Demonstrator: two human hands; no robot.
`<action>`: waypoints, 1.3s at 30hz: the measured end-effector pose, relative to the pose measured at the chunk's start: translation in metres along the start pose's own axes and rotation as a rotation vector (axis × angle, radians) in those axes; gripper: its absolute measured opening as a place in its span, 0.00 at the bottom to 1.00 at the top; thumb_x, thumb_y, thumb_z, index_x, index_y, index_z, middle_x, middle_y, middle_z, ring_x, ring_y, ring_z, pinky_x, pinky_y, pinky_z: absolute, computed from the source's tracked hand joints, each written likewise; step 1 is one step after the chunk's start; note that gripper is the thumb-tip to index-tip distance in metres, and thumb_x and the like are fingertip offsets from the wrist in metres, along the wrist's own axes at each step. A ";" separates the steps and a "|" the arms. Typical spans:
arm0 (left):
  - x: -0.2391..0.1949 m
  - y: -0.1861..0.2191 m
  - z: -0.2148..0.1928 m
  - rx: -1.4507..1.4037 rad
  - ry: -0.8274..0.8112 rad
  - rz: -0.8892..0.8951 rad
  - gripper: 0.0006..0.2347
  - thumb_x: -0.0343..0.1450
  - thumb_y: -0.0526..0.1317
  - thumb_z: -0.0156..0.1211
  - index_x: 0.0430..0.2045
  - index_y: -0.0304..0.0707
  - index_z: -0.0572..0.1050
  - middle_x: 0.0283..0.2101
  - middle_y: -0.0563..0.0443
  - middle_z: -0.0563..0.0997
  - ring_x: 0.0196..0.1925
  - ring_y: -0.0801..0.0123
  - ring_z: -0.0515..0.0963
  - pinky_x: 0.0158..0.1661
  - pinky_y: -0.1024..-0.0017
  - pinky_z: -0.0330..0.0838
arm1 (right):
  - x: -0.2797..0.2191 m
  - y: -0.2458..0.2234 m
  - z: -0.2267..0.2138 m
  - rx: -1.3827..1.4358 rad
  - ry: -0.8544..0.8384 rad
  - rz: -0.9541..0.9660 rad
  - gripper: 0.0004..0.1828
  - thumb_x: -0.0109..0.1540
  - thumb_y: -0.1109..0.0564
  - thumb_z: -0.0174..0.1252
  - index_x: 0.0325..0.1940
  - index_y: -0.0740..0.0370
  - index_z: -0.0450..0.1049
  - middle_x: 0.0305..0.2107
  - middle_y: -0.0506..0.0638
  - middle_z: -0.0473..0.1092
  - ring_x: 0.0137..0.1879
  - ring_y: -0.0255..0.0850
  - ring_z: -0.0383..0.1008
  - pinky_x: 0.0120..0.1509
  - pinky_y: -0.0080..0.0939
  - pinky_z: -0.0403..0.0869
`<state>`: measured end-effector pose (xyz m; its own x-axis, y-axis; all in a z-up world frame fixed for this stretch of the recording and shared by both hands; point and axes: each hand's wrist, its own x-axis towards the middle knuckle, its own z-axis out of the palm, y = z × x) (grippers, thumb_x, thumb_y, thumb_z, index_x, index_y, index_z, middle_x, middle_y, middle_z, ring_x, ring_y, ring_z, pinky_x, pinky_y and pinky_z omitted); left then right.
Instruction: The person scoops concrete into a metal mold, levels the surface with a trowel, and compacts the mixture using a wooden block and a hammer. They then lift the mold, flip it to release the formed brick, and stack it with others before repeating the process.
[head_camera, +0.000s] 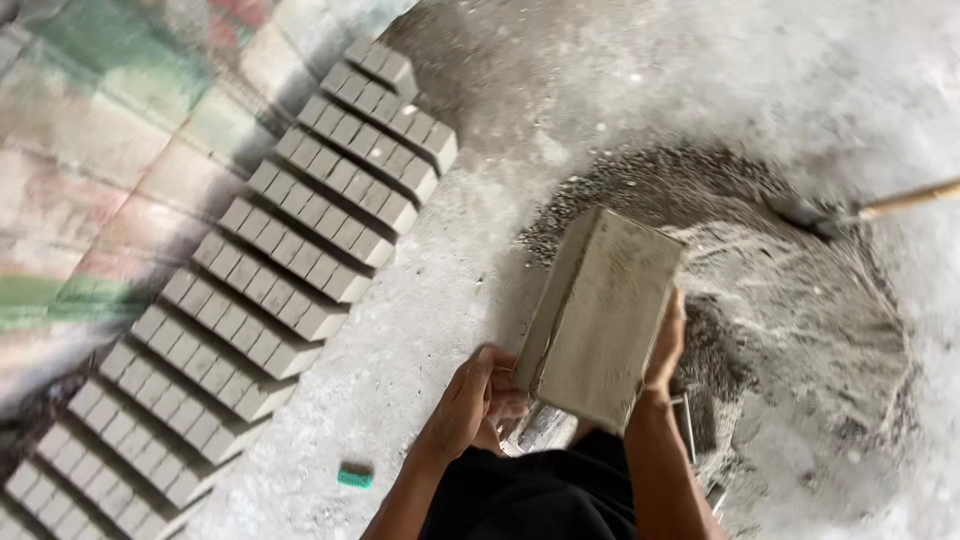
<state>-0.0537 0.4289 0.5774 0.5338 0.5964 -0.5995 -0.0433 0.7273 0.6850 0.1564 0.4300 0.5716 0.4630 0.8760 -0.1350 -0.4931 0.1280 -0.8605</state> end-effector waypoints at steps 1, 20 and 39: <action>-0.002 0.012 -0.003 0.100 0.041 -0.027 0.25 0.66 0.58 0.29 0.37 0.36 0.68 0.35 0.42 0.82 0.32 0.60 0.82 0.25 0.69 0.74 | 0.014 0.016 0.002 0.139 -0.030 0.188 0.25 0.60 0.35 0.42 0.45 0.58 0.67 0.34 0.52 0.67 0.37 0.46 0.69 0.39 0.51 0.71; 0.363 0.271 -0.088 -0.095 0.701 0.936 0.29 0.73 0.56 0.13 0.64 0.36 0.37 0.69 0.43 0.33 0.69 0.47 0.29 0.63 0.53 0.24 | 0.450 0.094 0.220 -0.301 -0.290 1.065 0.47 0.53 0.27 0.40 0.68 0.56 0.52 0.65 0.61 0.48 0.67 0.58 0.51 0.69 0.58 0.48; 0.641 0.341 -0.298 -0.193 1.038 0.759 0.24 0.74 0.50 0.23 0.62 0.33 0.44 0.69 0.42 0.41 0.72 0.60 0.39 0.68 0.65 0.30 | 0.738 0.344 0.292 0.452 -0.741 1.637 0.37 0.65 0.38 0.43 0.69 0.63 0.45 0.64 0.55 0.50 0.68 0.43 0.51 0.73 0.45 0.49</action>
<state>0.0222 1.1599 0.3035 -0.5726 0.7978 -0.1888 -0.2112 0.0789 0.9743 0.1134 1.2567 0.3196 -0.9363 0.2222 -0.2719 -0.2541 -0.9631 0.0883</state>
